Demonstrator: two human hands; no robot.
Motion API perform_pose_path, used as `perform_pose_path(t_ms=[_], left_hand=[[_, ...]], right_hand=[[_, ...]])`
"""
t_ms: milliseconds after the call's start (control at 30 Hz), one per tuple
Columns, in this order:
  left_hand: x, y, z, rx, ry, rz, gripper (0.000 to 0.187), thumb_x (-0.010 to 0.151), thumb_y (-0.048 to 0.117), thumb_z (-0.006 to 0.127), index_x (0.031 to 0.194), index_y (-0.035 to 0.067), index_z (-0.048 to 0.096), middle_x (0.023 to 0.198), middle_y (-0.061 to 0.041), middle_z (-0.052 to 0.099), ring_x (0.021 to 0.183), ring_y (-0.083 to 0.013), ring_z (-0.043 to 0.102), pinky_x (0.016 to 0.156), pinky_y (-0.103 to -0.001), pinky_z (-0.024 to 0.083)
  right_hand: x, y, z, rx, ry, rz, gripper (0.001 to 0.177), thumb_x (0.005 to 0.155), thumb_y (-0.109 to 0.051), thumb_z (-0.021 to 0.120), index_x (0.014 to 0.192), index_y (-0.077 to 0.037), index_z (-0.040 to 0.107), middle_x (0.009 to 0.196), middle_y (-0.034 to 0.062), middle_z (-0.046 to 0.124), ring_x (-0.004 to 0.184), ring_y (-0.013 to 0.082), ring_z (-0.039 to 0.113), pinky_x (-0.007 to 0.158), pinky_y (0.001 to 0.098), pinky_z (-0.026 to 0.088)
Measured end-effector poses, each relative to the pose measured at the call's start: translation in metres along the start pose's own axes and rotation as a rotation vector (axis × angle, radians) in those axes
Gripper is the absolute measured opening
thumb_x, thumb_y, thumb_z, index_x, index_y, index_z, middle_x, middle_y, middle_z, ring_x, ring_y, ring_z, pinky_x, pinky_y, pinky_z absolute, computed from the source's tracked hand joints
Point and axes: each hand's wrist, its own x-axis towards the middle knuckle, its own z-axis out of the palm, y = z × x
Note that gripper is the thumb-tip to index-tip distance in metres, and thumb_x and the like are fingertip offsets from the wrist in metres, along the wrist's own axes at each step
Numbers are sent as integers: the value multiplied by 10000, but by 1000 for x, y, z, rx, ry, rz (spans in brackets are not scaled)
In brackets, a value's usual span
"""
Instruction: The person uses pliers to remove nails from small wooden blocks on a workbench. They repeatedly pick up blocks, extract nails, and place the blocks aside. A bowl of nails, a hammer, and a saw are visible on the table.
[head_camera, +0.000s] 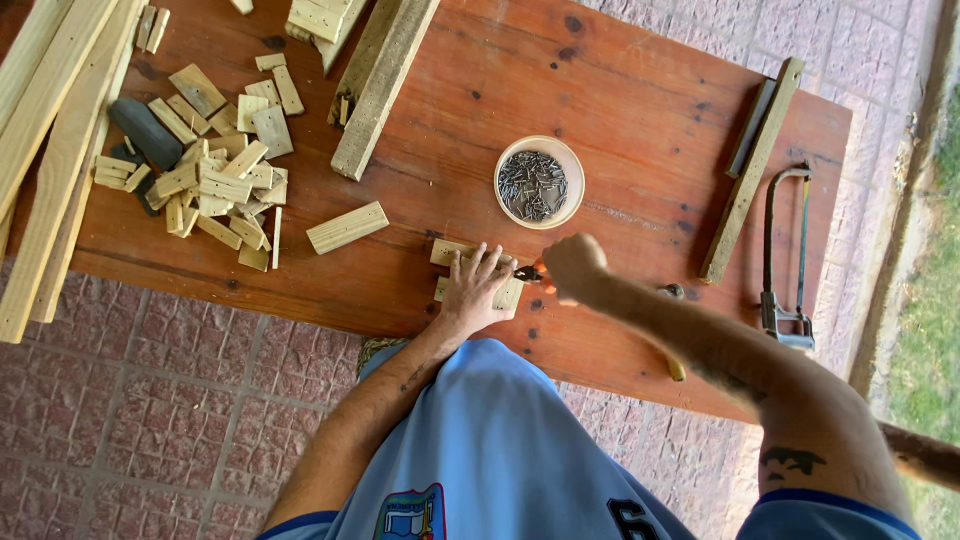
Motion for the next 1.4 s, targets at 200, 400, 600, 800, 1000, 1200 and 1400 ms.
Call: perform_pose_path(t_ms=[200, 400, 600, 800, 1000, 1200, 1400], left_hand=[[-7, 6, -4, 17, -18, 28, 1187, 813, 832, 902, 1819, 382, 460, 1898, -122, 452, 1773, -433, 345, 1356, -833, 287], [7, -3, -10, 38, -161, 44, 1398, 697, 818, 994, 1861, 396, 345, 1935, -131, 373, 1791, -440, 294, 1372, -845, 264], [12, -13, -25, 63, -288, 113, 1167, 863, 648, 996, 1845, 428, 404, 1923, -163, 379, 1780, -454, 319, 1340, -854, 319], [5, -13, -24, 58, -258, 127, 1091, 912, 587, 983, 1837, 458, 420, 1941, -155, 340, 1790, -441, 297, 1354, -832, 315], [8, -13, -25, 26, -254, 106, 1028, 928, 556, 979, 1817, 458, 472, 1935, -143, 374, 1785, -419, 320, 1358, -824, 314], [7, -12, -27, 31, -238, 114, 971, 938, 521, 985, 1790, 443, 527, 1929, -145, 384, 1771, -422, 342, 1348, -824, 333], [9, -13, -20, 34, -243, 108, 987, 943, 542, 976, 1804, 452, 502, 1932, -146, 377, 1773, -423, 332, 1349, -830, 318]], right_hand=[[-65, 19, -27, 152, 318, -107, 427, 978, -522, 868, 1243, -219, 724, 1286, 69, 650, 1071, 328, 760, 787, 447, 705], [-79, 28, 13, 341, 257, -32, 247, 979, -486, 843, 1070, -256, 851, 1003, 27, 862, 1151, 295, 761, 981, 429, 605], [-114, 8, 63, 475, 459, -3, 335, 853, -477, 961, 1039, -222, 850, 1190, 93, 815, 1499, 387, 640, 1232, 566, 477], [-138, -44, 86, 554, 646, -33, 407, 759, -367, 1041, 1061, -223, 810, 1172, 58, 769, 1524, 387, 614, 1234, 589, 485], [-135, -70, 108, 531, 684, -5, 465, 705, -286, 1073, 1065, -205, 791, 1133, 55, 761, 1477, 364, 641, 1198, 554, 507], [-134, -77, 124, 513, 717, 6, 487, 695, -259, 1078, 1065, -201, 766, 1095, 37, 742, 1430, 342, 666, 1149, 532, 537], [-132, -84, 124, 507, 768, 3, 484, 704, -247, 1075, 1061, -194, 753, 1075, 42, 722, 1395, 354, 682, 1127, 520, 545]])
